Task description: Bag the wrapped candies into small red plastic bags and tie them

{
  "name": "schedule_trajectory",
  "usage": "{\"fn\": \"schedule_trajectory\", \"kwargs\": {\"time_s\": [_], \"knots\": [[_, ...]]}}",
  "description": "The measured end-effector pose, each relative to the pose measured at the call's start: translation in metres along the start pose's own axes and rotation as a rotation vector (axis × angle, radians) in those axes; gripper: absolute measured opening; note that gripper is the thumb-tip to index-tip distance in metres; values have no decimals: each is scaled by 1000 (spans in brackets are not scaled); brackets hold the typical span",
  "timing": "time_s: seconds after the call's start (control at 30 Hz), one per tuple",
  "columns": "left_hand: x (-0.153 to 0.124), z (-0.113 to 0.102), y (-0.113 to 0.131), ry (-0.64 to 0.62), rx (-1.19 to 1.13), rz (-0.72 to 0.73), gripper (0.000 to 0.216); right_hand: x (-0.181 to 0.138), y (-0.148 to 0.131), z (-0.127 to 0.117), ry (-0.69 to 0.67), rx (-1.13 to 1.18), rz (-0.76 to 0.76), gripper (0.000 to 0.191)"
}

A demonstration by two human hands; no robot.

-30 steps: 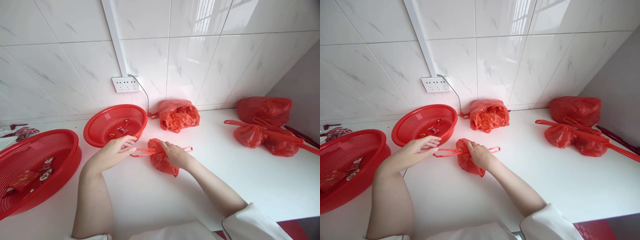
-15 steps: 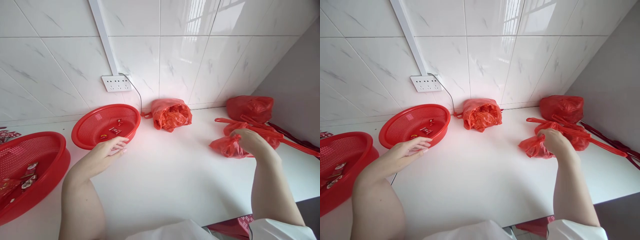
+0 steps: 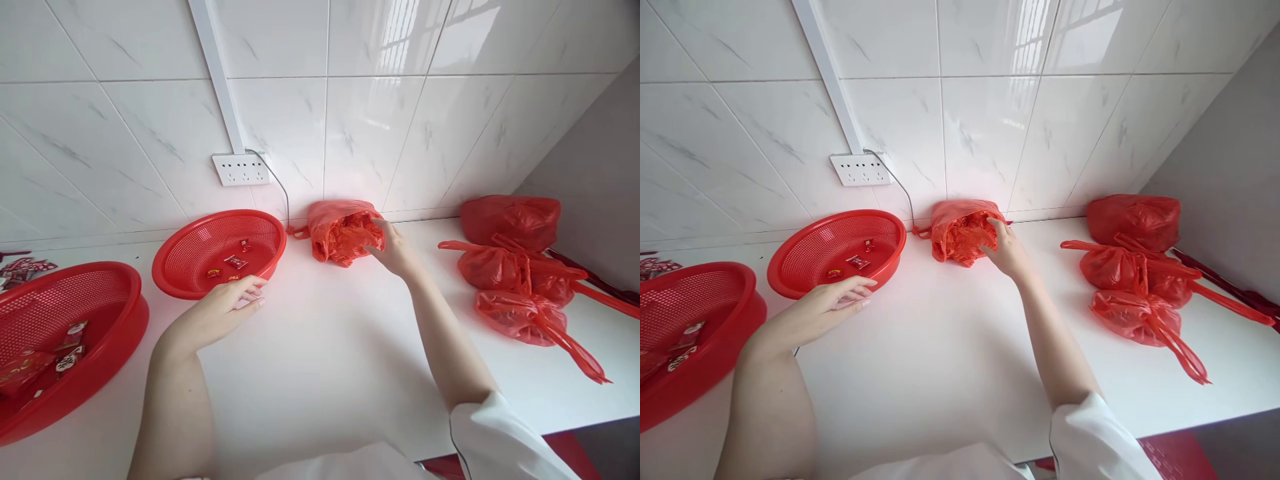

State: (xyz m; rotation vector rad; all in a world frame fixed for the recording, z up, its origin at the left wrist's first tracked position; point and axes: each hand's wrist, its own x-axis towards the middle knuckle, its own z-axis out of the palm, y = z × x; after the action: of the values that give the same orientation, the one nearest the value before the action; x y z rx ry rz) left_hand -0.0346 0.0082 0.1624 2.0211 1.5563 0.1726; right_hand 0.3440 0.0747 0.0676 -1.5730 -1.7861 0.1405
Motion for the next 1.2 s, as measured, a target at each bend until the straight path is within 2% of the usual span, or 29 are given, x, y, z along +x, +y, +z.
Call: {"fn": "schedule_trajectory", "kwargs": {"time_s": [0.03, 0.07, 0.2, 0.33, 0.43, 0.47, 0.53, 0.6, 0.67, 0.73, 0.77, 0.8, 0.87, 0.97, 1.03, 1.07, 1.13, 1.2], "knots": [[1, 1, 1, -3, 0, 1, 44, 9, 1, 8, 12, -18, 20, 67], [1, 1, 2, -7, -3, 3, 44, 18, 2, 16, 22, -41, 44, 63], [5, 6, 3, -35, -28, 14, 46, 33, -5, 27, 134, -59, 117, 19], [10, 11, 0, -47, -74, 50, 47, 27, -30, 13, 413, 88, 236, 18], [15, 15, 0, -23, -113, 72, 45, 18, -51, 1, 554, 246, 218, 17], [17, 18, 2, 2, -130, 73, 44, 15, -58, -2, 543, 318, 187, 17], [23, 25, 8, 64, -195, 81, 45, 7, -72, -4, 428, 482, 92, 17], [29, 36, 18, 121, -318, 126, 57, -2, -89, -4, 207, 638, -30, 18], [35, 48, 29, 140, -467, 224, 69, -12, -105, -4, -94, 739, -167, 16], [42, 57, 37, 166, -575, 342, 58, -20, -119, -6, -402, 762, -330, 14], [46, 60, 38, 193, -609, 385, 46, -23, -124, -7, -507, 743, -413, 20], [49, 62, 37, 233, -644, 405, 36, -26, -127, -9, -554, 713, -479, 24], [54, 62, 31, 322, -750, 373, 28, -28, -129, -11, -483, 651, -526, 25], [58, 55, 19, 384, -967, 280, 33, -27, -126, -11, -155, 544, -434, 22], [58, 51, 14, 353, -1028, 287, 39, -26, -125, -8, -11, 482, -388, 33], [58, 50, 13, 320, -1025, 307, 39, -26, -125, -6, 5, 468, -373, 43], [58, 51, 11, 257, -995, 336, 34, -26, -124, -1, -56, 492, -348, 61], [57, 53, 12, 229, -987, 342, 27, -27, -124, 3, -174, 568, -299, 64]]}}
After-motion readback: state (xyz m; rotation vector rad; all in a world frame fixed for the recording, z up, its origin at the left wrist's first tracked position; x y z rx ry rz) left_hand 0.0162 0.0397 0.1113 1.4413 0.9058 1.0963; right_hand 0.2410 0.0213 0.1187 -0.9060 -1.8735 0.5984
